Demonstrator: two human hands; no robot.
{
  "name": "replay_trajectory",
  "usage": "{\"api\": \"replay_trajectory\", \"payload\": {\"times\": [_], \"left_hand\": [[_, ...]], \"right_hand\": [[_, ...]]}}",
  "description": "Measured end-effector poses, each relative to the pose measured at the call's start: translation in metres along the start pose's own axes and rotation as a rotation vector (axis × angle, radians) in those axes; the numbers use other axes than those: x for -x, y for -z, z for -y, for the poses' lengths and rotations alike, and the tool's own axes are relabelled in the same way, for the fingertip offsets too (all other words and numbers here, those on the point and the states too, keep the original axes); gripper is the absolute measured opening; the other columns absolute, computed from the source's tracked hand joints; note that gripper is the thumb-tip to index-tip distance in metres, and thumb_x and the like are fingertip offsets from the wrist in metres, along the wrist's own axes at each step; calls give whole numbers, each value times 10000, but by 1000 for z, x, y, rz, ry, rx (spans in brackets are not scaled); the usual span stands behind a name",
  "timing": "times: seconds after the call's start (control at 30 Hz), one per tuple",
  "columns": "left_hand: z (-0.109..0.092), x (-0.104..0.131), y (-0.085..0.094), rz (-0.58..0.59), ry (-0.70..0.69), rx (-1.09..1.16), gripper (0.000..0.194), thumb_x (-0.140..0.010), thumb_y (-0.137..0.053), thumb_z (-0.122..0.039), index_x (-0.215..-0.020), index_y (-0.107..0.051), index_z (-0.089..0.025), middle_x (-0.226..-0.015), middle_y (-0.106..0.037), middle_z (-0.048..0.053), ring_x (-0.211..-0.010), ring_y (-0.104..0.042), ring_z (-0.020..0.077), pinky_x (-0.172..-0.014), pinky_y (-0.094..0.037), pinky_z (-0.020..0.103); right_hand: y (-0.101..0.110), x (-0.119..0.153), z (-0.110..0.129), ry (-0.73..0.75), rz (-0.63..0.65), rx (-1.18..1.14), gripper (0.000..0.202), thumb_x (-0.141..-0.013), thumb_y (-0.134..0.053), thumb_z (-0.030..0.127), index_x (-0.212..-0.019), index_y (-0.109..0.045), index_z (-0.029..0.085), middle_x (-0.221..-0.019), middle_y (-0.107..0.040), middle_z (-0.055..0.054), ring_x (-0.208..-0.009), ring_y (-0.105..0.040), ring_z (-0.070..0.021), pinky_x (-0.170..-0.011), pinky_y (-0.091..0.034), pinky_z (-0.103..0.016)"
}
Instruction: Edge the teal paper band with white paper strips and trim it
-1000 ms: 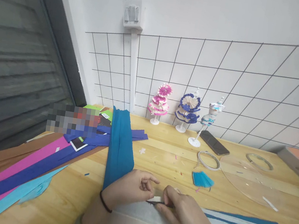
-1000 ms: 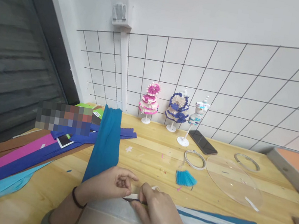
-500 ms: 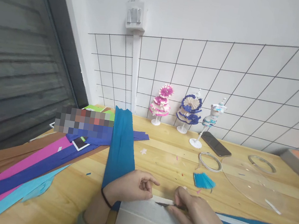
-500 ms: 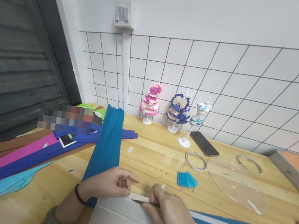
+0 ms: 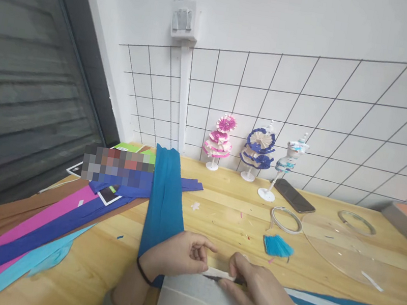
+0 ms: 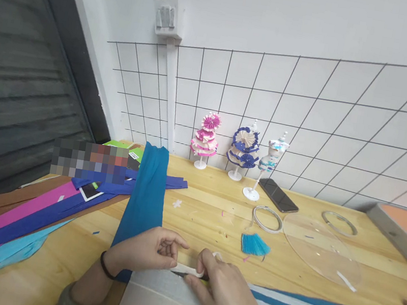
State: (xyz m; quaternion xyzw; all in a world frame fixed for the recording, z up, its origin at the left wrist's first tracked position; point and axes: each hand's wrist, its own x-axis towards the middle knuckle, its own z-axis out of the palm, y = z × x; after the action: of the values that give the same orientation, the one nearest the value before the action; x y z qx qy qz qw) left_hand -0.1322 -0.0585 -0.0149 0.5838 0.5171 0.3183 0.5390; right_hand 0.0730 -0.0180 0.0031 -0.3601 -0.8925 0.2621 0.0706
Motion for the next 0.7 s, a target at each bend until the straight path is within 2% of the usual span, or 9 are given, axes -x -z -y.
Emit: {"api": "replay_trajectory", "payload": {"times": [0.33, 0.53, 0.7], "left_hand": [[-1, 2, 1, 2, -6, 15, 437, -654, -621, -199, -1084, -568, -140, -741, -613, -5, -689, -544, 117, -668, -416, 243], [-1, 3, 6, -40, -18, 1, 382, -698, -578, -206, -1074, -574, -143, -735, -579, -18, -659, -512, 97, -636, -398, 224], [-1, 2, 8, -31, -16, 5, 399, -682, -593, -183, -1077, -573, -131, -733, -581, -15, -658, -513, 93, -634, -392, 221]], "right_hand": [[-2, -1, 0, -13, 2, -14, 178, -838, -421, 349, -704, -388, 238, -607, -517, 35, -554, -460, -136, -509, -283, -223], [0, 1, -3, -21, 8, -24, 185, -846, -412, 353, -704, -374, 241, -605, -521, 45, -538, -459, -132, -508, -278, -225], [4, 4, -6, -32, 9, -24, 190, -849, -403, 353, -703, -354, 241, -598, -517, 45, -547, -466, -135, -513, -278, -228]]}}
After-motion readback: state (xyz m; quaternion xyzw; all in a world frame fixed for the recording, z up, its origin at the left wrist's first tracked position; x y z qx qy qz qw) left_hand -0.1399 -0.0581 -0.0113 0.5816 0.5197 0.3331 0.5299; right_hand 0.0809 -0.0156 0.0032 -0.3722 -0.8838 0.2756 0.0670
